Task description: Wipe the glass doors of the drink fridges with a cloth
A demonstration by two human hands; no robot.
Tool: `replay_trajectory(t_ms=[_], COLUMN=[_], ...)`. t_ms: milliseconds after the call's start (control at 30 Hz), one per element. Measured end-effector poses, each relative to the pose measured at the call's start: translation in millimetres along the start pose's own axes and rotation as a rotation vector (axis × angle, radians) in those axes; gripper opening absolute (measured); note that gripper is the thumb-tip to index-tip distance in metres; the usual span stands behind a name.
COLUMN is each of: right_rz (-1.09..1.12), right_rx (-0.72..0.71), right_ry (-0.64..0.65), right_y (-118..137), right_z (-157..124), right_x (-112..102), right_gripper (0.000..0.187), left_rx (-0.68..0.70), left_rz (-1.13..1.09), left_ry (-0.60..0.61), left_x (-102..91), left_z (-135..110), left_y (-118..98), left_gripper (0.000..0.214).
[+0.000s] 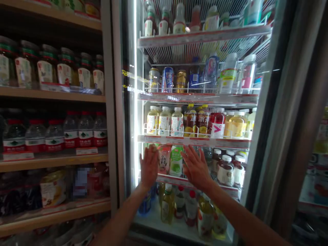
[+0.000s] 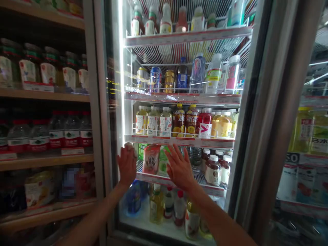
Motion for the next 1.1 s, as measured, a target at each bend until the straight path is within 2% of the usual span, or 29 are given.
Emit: replay_trajectory(t_ms=[67,100,167,200,267,367,400,433,467,500,600,667,700,767,867,933,967,1000,1033,1100], right_rz=[0.031,0.037,0.035,0.029,0.014,-0.015,-0.024,-0.031,-0.034,-0.034,-0.029,-0.029,-0.035,-0.061,-0.118,-0.151,-0.163,-0.172,-0.178,-0.185], right_rx=[-0.03,-0.046,-0.076,-0.083,-0.08,-0.053,-0.047,-0.039,-0.03,-0.022,0.012,0.019,0.025,0.045,0.092,0.119,0.13,0.14,0.145,0.15], right_ry=[0.008,0.011,0.021,0.03,0.039,0.046,0.049,0.049,0.046,0.037,0.011,0.004,-0.001,-0.007,0.003,-0.011,-0.026,-0.042,-0.053,-0.055], right_y=[15.7,22.3,29.3,28.7,20.2,0.3,-4.6,-8.1,-9.8,-9.9,-6.8,-7.2,-10.5,-23.7,-53.2,-69.6,-75.2,-78.6,-80.1,-79.2], right_z=[2.2,3.3,3.9,3.0,-1.1,-10.0,-12.4,-14.1,-14.9,-14.9,-12.3,-12.3,-13.8,-20.0,-35.1,-44.7,-48.4,-51.2,-53.2,-55.4], right_x=[8.8,12.4,17.2,18.2,15.8,7.5,5.2,3.4,2.3,1.6,0.7,-2.0,-5.2,-14.8,-32.5,-43.2,-47.2,-49.9,-50.9,-49.8], right_gripper=[0.046,0.045,0.043,0.042,0.041,0.04,0.04,0.04,0.039,0.039,0.039,0.041,0.043,0.047,0.056,0.062,0.064,0.065,0.066,0.067], left_rx=[0.231,0.309,0.368,0.354,0.262,-0.059,-0.152,-0.201,-0.193,-0.124,0.271,0.444,0.469,0.412,0.185,-0.003,-0.058,-0.068,-0.03,0.14], left_rz=[-0.105,-0.146,-0.183,-0.177,-0.128,0.01,0.042,0.056,0.046,0.016,-0.136,-0.21,-0.229,-0.233,-0.151,-0.084,-0.074,-0.084,-0.112,-0.196], left_ry=[0.067,0.098,0.122,0.114,0.068,-0.024,-0.05,-0.063,-0.06,-0.041,0.091,0.138,0.14,0.115,0.035,-0.022,-0.037,-0.036,-0.016,0.059], left_x=[6.4,8.7,10.0,9.2,5.8,0.6,-1.0,-1.4,-0.2,2.5,13.1,13.5,12.0,8.7,7.0,7.7,8.9,10.8,13.6,19.7], left_z=[-5.5,-9.1,-12.9,-12.3,-6.9,3.4,4.5,4.5,4.0,2.5,-16.0,-32.1,-36.5,-35.9,-21.6,-12.3,-9.3,-7.3,-6.0,-6.7], left_y=[-49.1,-66.6,-78.5,-72.8,-43.4,16.8,27.4,28.2,18.6,-0.8,-83.3,-115.8,-118.9,-102.5,-54.8,-36.0,-38.2,-49.0,-67.5,-115.3], left_gripper=[0.044,0.043,0.041,0.04,0.041,0.046,0.048,0.049,0.05,0.05,0.049,0.044,0.043,0.043,0.05,0.054,0.055,0.055,0.055,0.052])
Point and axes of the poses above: each hand's wrist, its own z-axis towards the middle knuckle, its own x-axis out of the palm, y = z × x, the point moved 8 cm from there along z, towards the middle knuckle, and after that the axes turned 8 degrees about -y, right-handed, at the moved point
